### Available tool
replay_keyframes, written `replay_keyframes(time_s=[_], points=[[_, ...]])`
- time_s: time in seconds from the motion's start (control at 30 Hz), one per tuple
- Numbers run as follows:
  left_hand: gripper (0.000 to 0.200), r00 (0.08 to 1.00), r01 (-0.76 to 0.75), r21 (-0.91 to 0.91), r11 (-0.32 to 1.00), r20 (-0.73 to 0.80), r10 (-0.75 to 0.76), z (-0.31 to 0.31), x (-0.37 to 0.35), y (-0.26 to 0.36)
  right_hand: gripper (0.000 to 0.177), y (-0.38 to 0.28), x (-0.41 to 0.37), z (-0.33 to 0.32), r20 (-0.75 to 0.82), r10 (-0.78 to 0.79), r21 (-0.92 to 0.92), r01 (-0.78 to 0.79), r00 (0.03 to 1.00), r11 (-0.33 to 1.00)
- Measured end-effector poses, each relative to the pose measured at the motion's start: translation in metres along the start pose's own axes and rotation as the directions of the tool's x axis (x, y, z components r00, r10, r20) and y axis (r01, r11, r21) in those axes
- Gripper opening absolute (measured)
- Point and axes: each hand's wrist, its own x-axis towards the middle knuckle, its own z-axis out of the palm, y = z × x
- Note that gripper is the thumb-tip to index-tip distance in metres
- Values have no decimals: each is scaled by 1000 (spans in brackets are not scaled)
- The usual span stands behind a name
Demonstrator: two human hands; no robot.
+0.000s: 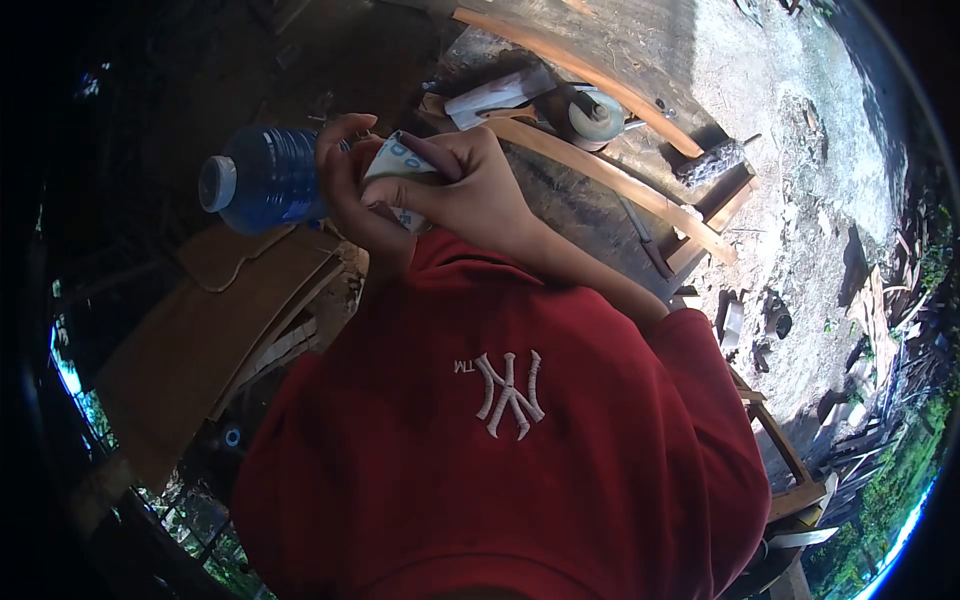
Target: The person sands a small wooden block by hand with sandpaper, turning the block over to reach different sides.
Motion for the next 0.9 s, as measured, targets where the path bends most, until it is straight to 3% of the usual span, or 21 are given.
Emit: replay_keyframes(time_s=[0.07, 0.17, 0.27, 0.37, 0.47, 0.5, 0.6, 0.63, 0.73, 0.83, 0.9], points=[[37, 994, -104, 101, 989, -18, 106, 0, -1, -2, 15, -2, 0, -2, 33, -62, -100, 65, 998, 993], [37, 999, -42, 21, 999, 29, 42, -4, -3, -10, 16, 2, 1, -4, -28, 170, -26, -171, 985, 985], [37, 978, 175, -46, 984, 125, -168, -11, -5, -8, 18, 11, 4, -6, -22, 131, 206, -124, 991, 971], [36, 969, 193, -20, 981, 159, -187, -9, -8, 0, 19, 30, 0, -12, 26, 375, 478, -341, 927, 809], [36, 993, 121, -43, 992, 9, -120, -3, -6, 2, 19, 24, -10, -2, -40, 172, 321, -151, 984, 935], [37, 996, 89, -14, 996, 30, -88, -4, -7, 5, 21, 1, -11, 10, -60, 158, 288, -134, 986, 948], [38, 998, -24, 38, 999, 63, 22, -1, -9, 10, 24, 11, -11, 3, -36, -76, -93, 72, 997, 993], [39, 997, 6, 72, 997, 74, -11, -2, -9, 12, 24, 9, -13, 3, -64, -5, -85, 0, 998, 996], [40, 991, 42, 101, 994, 118, -54, -4, -11, 6, 24, -3, -13, 4, -121, 168, 46, -163, 978, 986], [40, 960, 229, 64, 971, 149, -236, -6, -10, -1, 23, 8, -8, -1, -112, 152, 266, -118, 982, 957], [40, 957, 265, 9, 964, 123, -264, 0, -9, -5, 22, 10, -6, 0, -168, 373, 509, -244, 912, 826]])
